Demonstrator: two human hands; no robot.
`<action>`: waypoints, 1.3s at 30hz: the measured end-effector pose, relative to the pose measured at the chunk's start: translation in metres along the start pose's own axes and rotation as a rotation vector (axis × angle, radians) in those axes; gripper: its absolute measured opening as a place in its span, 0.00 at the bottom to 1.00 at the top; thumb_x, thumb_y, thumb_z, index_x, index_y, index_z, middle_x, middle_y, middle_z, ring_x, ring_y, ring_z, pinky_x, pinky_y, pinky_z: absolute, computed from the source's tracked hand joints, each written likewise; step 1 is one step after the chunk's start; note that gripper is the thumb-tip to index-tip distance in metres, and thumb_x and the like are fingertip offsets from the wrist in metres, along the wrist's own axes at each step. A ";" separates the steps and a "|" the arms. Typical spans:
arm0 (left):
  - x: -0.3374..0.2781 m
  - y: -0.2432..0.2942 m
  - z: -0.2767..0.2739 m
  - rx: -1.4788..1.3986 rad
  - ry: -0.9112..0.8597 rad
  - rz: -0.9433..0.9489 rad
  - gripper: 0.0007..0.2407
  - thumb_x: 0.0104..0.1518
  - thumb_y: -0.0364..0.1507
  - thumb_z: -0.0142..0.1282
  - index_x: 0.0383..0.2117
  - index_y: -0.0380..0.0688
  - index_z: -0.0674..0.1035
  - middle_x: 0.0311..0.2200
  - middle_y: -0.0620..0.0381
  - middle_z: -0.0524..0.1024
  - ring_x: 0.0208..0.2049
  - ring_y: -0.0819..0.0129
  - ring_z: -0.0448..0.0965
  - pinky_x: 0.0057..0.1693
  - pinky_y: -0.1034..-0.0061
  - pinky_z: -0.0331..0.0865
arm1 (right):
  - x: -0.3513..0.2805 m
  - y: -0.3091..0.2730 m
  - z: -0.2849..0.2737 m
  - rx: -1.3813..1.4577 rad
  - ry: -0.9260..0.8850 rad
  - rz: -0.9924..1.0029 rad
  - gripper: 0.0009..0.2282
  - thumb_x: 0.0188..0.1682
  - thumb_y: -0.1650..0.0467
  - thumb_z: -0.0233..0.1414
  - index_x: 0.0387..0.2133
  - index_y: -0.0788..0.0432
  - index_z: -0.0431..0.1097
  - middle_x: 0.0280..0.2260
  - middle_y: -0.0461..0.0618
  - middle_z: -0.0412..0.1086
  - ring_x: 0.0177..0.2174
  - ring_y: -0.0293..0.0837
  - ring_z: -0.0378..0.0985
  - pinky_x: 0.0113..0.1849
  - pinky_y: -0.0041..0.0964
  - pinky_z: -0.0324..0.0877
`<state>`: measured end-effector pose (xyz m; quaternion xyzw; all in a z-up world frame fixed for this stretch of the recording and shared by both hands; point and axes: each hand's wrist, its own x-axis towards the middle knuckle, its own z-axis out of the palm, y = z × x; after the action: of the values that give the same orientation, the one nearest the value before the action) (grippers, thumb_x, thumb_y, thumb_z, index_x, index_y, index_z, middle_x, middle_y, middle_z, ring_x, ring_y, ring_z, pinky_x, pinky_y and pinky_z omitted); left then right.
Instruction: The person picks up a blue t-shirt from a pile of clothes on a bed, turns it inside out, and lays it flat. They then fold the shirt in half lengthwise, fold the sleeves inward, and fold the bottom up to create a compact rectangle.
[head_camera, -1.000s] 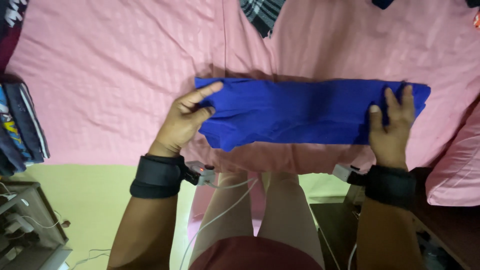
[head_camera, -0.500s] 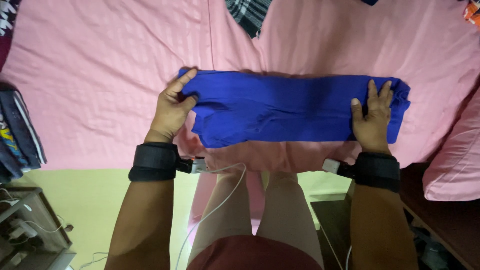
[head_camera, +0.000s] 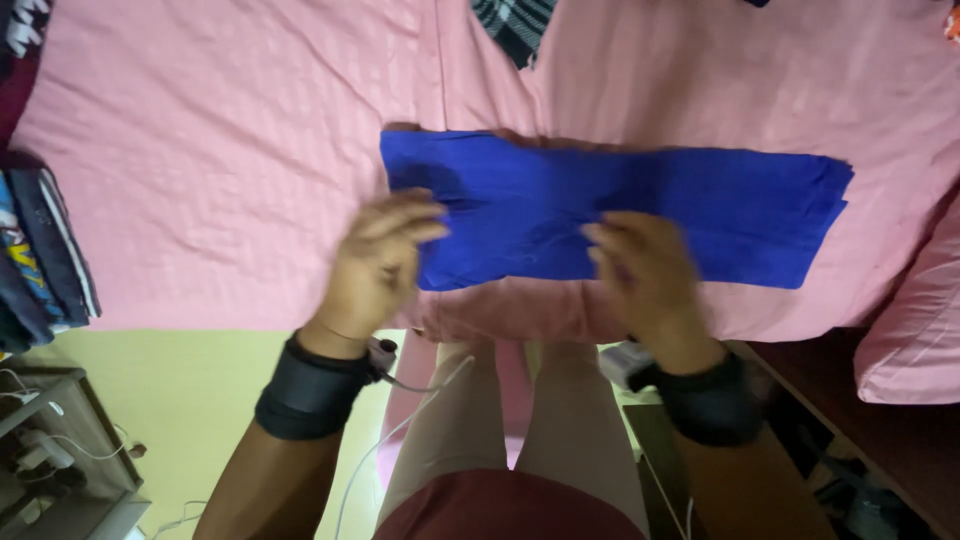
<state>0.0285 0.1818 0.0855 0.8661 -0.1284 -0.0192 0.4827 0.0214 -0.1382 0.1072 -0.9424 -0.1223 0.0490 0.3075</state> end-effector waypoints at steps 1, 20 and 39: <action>0.002 0.000 0.001 0.002 0.003 -0.001 0.14 0.58 0.13 0.54 0.45 0.48 0.80 0.49 0.52 0.79 0.54 0.56 0.77 0.59 0.68 0.73 | 0.005 -0.008 0.006 0.001 0.000 -0.003 0.11 0.49 0.75 0.61 0.45 0.57 0.74 0.45 0.54 0.73 0.47 0.56 0.75 0.50 0.48 0.70; -0.014 -0.069 0.019 -0.527 -0.218 -0.390 0.21 0.50 0.13 0.47 0.52 0.43 0.76 0.52 0.51 0.74 0.54 0.63 0.75 0.60 0.77 0.69 | 0.043 0.019 0.054 0.483 -0.169 0.583 0.06 0.58 0.68 0.54 0.40 0.58 0.75 0.26 0.44 0.73 0.26 0.33 0.71 0.30 0.28 0.67; -0.015 -0.045 0.016 -0.122 -0.152 -0.154 0.11 0.59 0.24 0.57 0.47 0.41 0.79 0.47 0.49 0.76 0.50 0.57 0.76 0.61 0.64 0.65 | 0.042 0.000 0.046 0.207 -0.143 0.033 0.04 0.51 0.71 0.59 0.35 0.60 0.76 0.37 0.52 0.74 0.39 0.53 0.72 0.43 0.45 0.66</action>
<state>0.0207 0.1950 0.0374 0.8384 -0.0962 -0.1295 0.5206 0.0545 -0.1013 0.0695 -0.9015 -0.1227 0.1335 0.3929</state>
